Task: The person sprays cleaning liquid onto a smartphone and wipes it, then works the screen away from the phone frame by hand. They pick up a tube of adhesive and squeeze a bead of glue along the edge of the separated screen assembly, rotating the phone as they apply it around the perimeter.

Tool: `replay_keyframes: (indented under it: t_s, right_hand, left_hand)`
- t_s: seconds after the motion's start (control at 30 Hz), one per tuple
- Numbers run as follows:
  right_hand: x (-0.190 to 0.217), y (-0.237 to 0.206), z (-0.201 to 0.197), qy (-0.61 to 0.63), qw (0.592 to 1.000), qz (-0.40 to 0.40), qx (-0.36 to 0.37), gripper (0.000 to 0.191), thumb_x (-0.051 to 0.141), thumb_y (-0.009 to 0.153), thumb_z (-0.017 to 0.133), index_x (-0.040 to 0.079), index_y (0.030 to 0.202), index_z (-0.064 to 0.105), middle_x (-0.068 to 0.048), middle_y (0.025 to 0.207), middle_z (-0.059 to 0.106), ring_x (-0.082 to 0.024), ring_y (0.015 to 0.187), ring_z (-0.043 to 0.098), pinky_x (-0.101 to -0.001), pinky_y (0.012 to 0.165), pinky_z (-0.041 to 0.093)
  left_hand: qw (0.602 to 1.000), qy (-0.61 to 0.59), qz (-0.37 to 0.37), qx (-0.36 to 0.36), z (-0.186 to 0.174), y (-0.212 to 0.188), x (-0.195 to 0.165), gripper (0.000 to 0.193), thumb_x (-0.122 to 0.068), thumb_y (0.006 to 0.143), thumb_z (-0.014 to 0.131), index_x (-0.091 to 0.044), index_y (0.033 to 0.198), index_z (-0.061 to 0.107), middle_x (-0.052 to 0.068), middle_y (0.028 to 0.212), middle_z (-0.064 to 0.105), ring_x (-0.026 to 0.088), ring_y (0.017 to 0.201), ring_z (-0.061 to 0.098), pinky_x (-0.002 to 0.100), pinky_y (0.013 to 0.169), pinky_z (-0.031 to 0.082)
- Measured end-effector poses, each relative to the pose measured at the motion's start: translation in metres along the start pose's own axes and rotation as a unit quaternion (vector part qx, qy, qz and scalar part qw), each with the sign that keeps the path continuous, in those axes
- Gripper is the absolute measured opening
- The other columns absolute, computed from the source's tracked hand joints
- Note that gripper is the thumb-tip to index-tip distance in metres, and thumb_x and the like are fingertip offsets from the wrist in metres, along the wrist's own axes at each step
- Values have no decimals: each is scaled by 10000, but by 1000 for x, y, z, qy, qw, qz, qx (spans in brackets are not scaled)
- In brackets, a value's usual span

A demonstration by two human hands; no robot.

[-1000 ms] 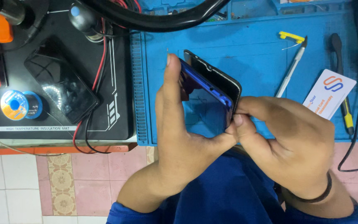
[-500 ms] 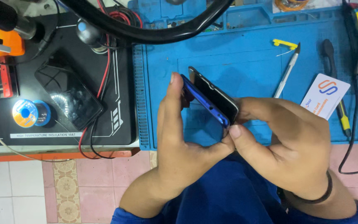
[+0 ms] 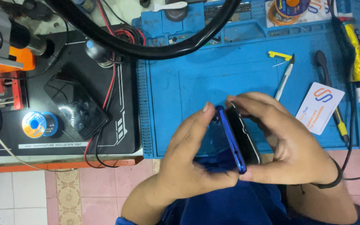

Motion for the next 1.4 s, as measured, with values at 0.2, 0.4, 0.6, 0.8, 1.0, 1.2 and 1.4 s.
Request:
replay_keyframes:
  t_s: [0.2,0.4,0.6,0.8,1.0,1.2,1.4]
  right_hand:
    - [2,-4,7,-46,997,-55,-35,1038,321,682,932,-29,1509,413,-202,1531,490,-309,1467,495,-435,1250,392]
    - [11,-11,12,-94,991,-4,-96,1025,357,614,948,-36,1439,484,-197,1384,559,-287,1293,597,-398,1118,462]
    - [19,-1,14,-128,986,-16,-110,986,353,598,924,-53,1395,508,-201,1355,596,-304,1280,602,-398,1113,466]
    - [23,4,13,-144,983,-10,-111,918,362,604,901,-63,1334,541,-201,1288,605,-310,1223,621,-394,1051,483]
    - [15,12,6,-158,986,5,-62,804,395,661,855,-53,1276,594,-145,1114,655,-247,1053,652,-352,942,507]
    - [23,27,3,-117,992,16,-34,604,361,745,808,-36,1168,641,-101,985,676,-184,931,671,-307,861,530]
    - [12,40,3,-83,989,118,-34,552,454,773,834,-9,1051,719,-53,830,701,-124,768,668,-267,681,527]
  left_hand:
    - [981,-171,-28,84,-1,2,13,1172,-188,761,974,-37,1658,233,181,1519,570,252,1381,583,344,1214,436]
    - [958,-257,-51,118,-1,0,21,1157,-136,779,982,-57,1672,251,171,1603,508,223,1452,507,331,1251,382]
    - [931,-335,-73,122,2,0,23,1189,-66,775,977,-76,1670,194,173,1624,453,233,1475,472,358,1262,359]
    - [929,-342,-90,107,5,-3,23,1230,-51,768,990,-56,1698,186,155,1610,431,195,1463,472,343,1261,353]
    - [905,-386,-170,60,12,-9,12,1285,-42,703,1001,8,1690,181,157,1615,416,215,1473,437,345,1266,324]
    - [886,-415,-207,21,14,-3,3,1258,-103,713,971,19,1692,191,152,1612,446,216,1455,456,349,1256,333]
    - [852,-467,-229,-57,23,-11,-5,891,-222,890,910,82,1542,384,177,1396,580,244,1293,567,376,1154,429]
Point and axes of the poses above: each hand's wrist, its own y-axis towards the middle knuckle, its own z-axis out of the palm, x = y × z, the point moved 2 cm from there along y, towards the middle knuckle
